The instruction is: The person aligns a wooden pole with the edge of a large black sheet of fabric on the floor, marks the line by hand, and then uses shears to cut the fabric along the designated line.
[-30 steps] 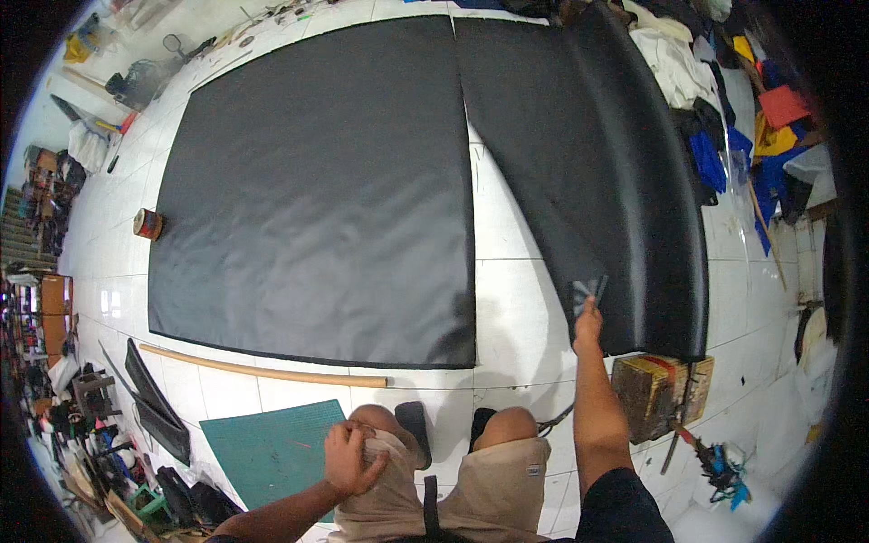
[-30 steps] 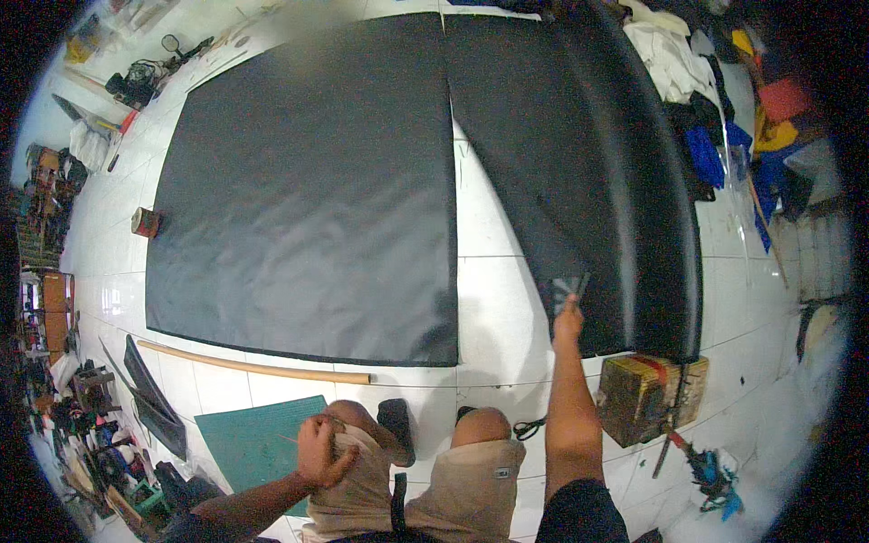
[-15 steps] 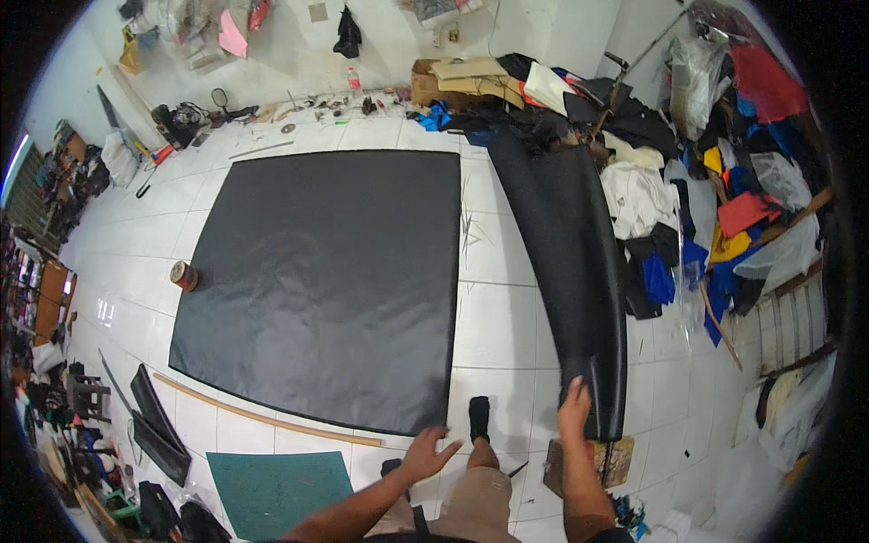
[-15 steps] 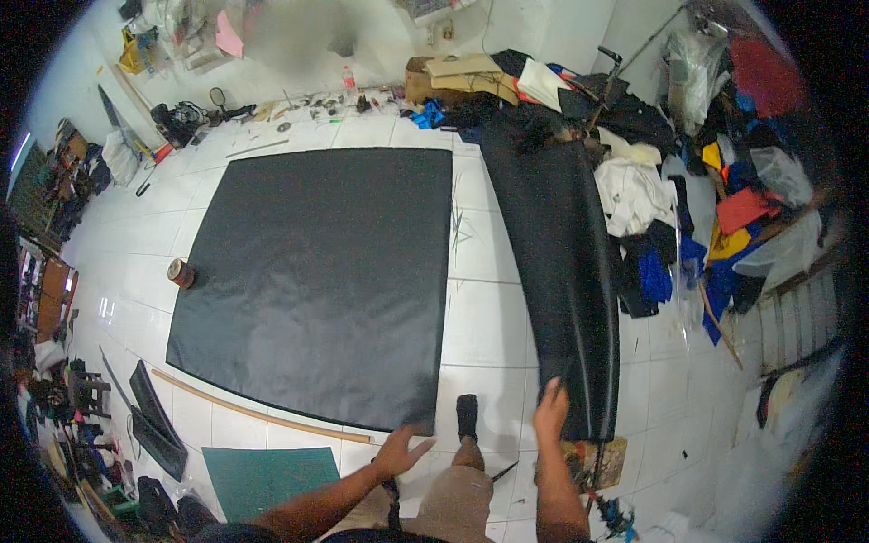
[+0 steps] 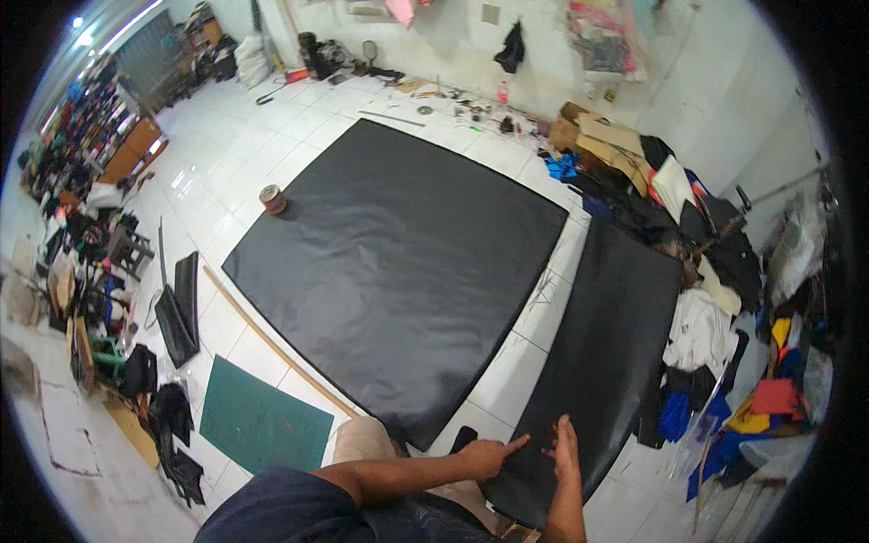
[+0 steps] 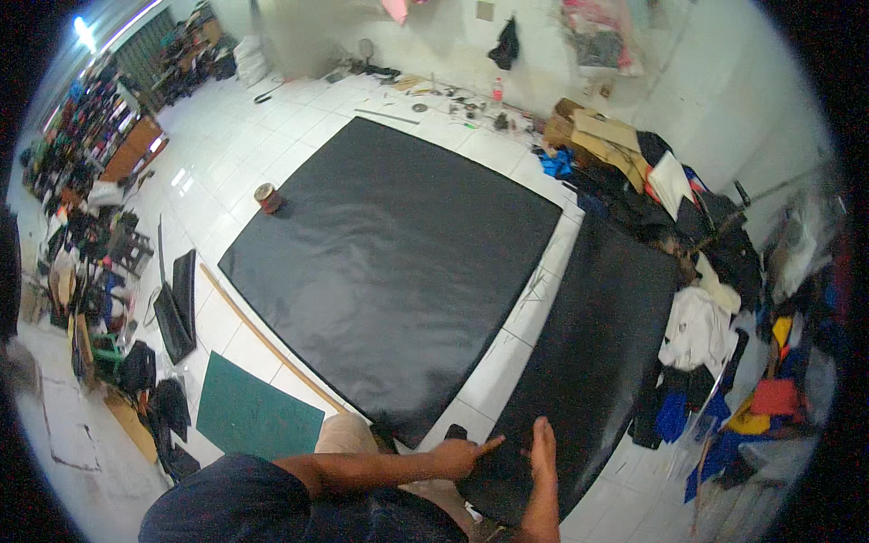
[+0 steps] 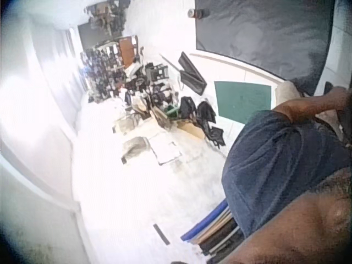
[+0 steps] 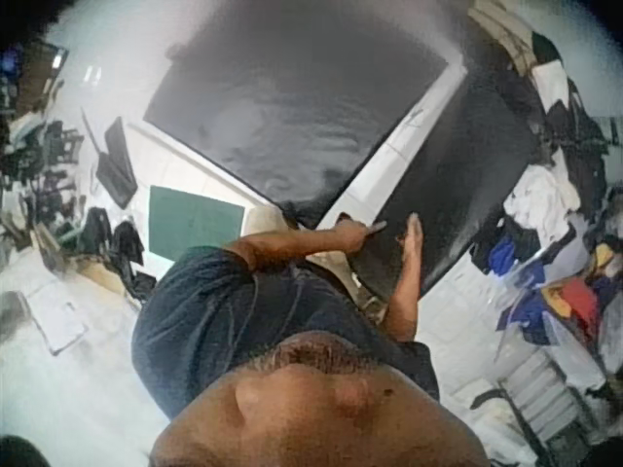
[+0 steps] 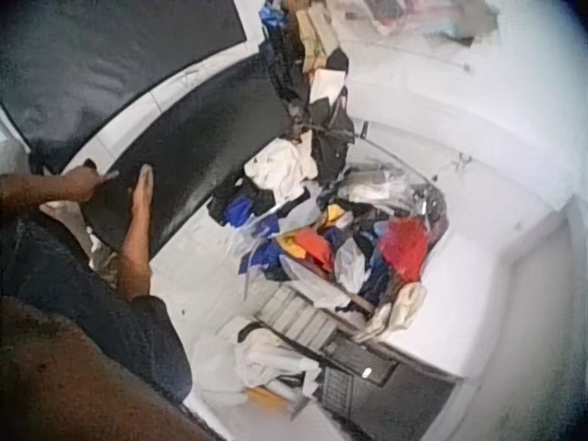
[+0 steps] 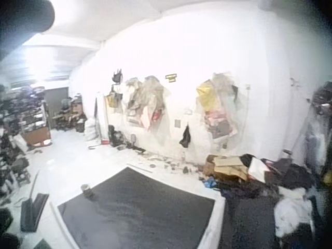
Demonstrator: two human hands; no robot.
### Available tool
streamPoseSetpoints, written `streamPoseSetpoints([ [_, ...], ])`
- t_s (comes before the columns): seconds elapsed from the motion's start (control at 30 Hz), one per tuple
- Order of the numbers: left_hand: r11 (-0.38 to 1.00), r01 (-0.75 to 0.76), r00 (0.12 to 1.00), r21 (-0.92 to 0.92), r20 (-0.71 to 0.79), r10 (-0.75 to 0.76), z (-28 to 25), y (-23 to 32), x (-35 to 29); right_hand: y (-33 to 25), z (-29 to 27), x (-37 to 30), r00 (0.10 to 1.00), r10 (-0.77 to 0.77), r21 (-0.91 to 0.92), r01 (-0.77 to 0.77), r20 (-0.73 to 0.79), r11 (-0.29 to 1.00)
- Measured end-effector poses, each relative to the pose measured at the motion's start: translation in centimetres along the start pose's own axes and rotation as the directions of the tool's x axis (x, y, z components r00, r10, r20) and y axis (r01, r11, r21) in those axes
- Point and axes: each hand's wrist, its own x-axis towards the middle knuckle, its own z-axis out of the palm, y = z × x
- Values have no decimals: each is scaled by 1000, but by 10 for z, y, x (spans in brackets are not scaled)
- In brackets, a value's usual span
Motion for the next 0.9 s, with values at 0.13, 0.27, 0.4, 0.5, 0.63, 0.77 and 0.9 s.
streamPoseSetpoints([
  [0.13,993,-97,992,-62,68,102,6,-35,-12,-76,77,59,983,171,-202,-179,-60,963],
  [0.27,901,-159,980,-404,-173,95,-34,-130,-48,-39,51,152,993,-22,-284,-11,-112,959],
  [0.4,869,261,503,-421,-709,-495,-36,-322,-190,-37,59,155,866,253,-270,-392,-432,880],
  [0.5,267,395,147,-879,-226,-963,-8,-409,-340,-59,71,119,924,368,-886,255,105,-387],
  [0.63,-148,274,-201,-950,94,-975,67,-483,-539,-57,150,91,920,380,-727,325,96,-604],
  [0.77,-155,263,-176,-952,110,-978,1,-530,-608,-78,191,66,922,388,-655,294,2,-696],
  [0.9,165,183,-174,-969,-197,-965,-111,-640,-656,-80,264,68,921,389,-646,311,24,-697],
])
